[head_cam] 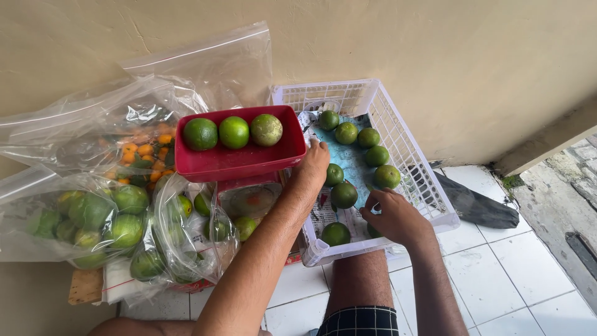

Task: The person sits on the floor and uses a red mechanical scale to weigh green citrus fruits. They pick fruits from a white crate and plastic bags, place them into the scale's tray, and occasionally transfer them into a clear plastic bag.

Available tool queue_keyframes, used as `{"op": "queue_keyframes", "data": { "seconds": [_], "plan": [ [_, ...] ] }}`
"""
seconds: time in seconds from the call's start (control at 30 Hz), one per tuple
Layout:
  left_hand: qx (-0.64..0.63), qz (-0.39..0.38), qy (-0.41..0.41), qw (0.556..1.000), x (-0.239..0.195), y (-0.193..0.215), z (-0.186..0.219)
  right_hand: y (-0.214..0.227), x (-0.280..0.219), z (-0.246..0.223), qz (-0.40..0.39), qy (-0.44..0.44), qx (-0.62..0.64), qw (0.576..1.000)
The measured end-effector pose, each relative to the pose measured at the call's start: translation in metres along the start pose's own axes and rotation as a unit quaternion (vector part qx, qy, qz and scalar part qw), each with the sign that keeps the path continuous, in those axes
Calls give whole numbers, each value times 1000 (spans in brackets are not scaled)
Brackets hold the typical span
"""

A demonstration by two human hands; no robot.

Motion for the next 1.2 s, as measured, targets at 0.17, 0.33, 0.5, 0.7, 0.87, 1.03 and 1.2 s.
{"op": "queue_keyframes", "data": {
  "seconds": [0.17, 0.33, 0.5, 0.7, 0.87, 1.03, 1.2],
  "plan": [
    [-61, -23, -5, 998, 31, -68, 10, -3, 2, 7, 25, 9, 23, 999],
    [-96, 45, -17, 994, 25, -44, 8, -5, 6, 9, 55, 18, 31, 998],
    [-231, 132, -105, 958, -13, 14, 12, -4, -4, 5, 85, -6, 35, 996],
    [-320, 197, -168, 911, -117, 142, -19, -6, -2, 6, 101, 24, 27, 994],
    [-338, 229, -125, 904, -129, 164, -83, -3, -9, 0, 103, 29, 14, 994],
    [-301, 148, -69, 940, -110, 139, -120, 1, -12, -6, 95, 12, 24, 995],
    [-344, 153, -99, 921, -104, 112, -125, 1, -11, -6, 85, 14, 15, 996]
  ]
}}
Point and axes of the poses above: each hand's wrist, its own x-axis towards the middle knuckle, its own y-axis out of the back of the hand, z = x × y, the point moved 1 cm from there along x, towards the middle knuckle, and after that the axes turned 7 degrees about x, right-handed, at the moved point
